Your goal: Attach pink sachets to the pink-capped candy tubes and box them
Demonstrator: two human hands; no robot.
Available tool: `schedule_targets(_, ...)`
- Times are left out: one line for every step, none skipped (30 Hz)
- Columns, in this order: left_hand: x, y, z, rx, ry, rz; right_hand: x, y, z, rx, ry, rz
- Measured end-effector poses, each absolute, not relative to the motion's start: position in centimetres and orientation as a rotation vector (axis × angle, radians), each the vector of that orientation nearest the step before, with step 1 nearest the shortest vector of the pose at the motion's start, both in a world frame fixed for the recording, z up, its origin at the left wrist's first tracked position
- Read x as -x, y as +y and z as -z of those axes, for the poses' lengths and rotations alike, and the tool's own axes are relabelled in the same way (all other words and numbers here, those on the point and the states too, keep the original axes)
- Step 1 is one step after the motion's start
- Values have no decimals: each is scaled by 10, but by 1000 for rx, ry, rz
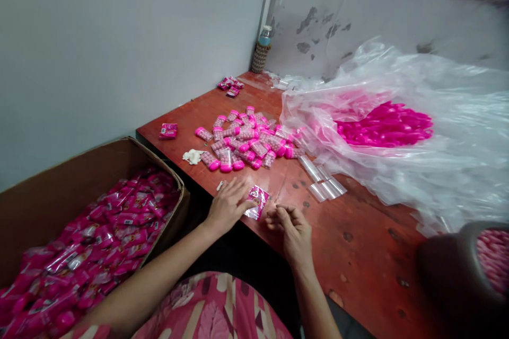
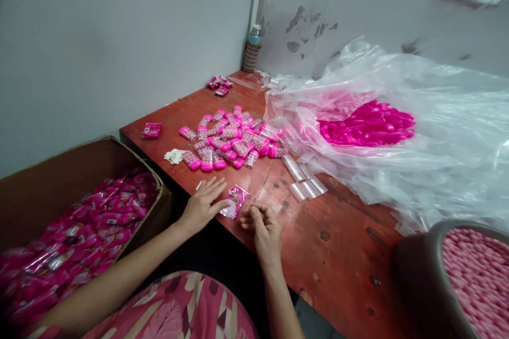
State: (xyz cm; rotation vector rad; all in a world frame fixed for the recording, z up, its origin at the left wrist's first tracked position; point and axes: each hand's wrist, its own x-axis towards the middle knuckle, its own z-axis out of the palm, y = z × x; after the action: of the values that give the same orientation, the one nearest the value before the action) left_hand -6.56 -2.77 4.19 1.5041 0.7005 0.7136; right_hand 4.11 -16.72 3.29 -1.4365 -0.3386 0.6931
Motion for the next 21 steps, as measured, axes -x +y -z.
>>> schedule_targets(57, -29, -37, -1577, 670, -697, -40, -168, -33, 1448, -352, -691)
schedule_targets(50, -31, -33, -1634, 642, -682, -40, -168, -33, 1455, -364, -692)
schedule_targets(45, -32, -29, -1677, 623, -677, -40, -169, -33, 1458, -375, -695)
schedule_targets(41, -33, -25, -1707, 611, -679, -40, -170, -32, 1459, -383, -697)
schedule_targets(39, -33, -22, -1727, 605, -688, -41, -170, -31, 1460, -391, -696)
schedule_targets(39, -34, -20, -1741, 602, -699, -41, -170, -30, 1465, -398, -693)
schedule_targets(38, -34, -18, -1753, 599, -708, -42, -170, -28, 1475, -403, -685)
schedule_targets(39, -34, -18, -1760, 595, -716, -43, -169, -26, 1489, -407, -670)
schedule_targets(39, -35, -17, -1757, 591, -723, -44, -168, -25, 1504, -415, -653)
schedule_targets(39, -35, -17, -1741, 589, -728, -44, -166, -23, 1519, -429, -633)
schedule_targets(39, -36, -18, -1712, 591, -732, -45, -163, -22, 1536, -445, -607)
schedule_targets(39, -37, -19, -1674, 596, -735, -45, -160, -21, 1553, -461, -573)
schedule_targets(39, -39, -20, -1634, 605, -735, -44, -157, -20, 1569, -475, -537)
schedule_targets(39, -40, -21, -1597, 612, -736, -44, -154, -20, 1581, -486, -502)
schedule_targets(40, -42, -23, -1572, 614, -736, -44, -151, -20, 1586, -495, -483)
schedule_targets(40, -44, -26, -1556, 610, -739, -44, -148, -21, 1578, -499, -482)
schedule_targets(41, -46, -28, -1550, 596, -743, -44, -146, -23, 1559, -498, -500)
schedule_targets(42, -48, -31, -1551, 576, -748, -45, -144, -25, 1534, -488, -528)
schedule_targets(42, -50, -34, -1557, 555, -753, -47, -142, -26, 1507, -469, -557)
schedule_targets(43, -51, -37, -1560, 540, -761, -49, -141, -28, 1480, -443, -582)
schedule_targets(44, -51, -39, -1554, 536, -768, -51, -140, -30, 1456, -416, -603)
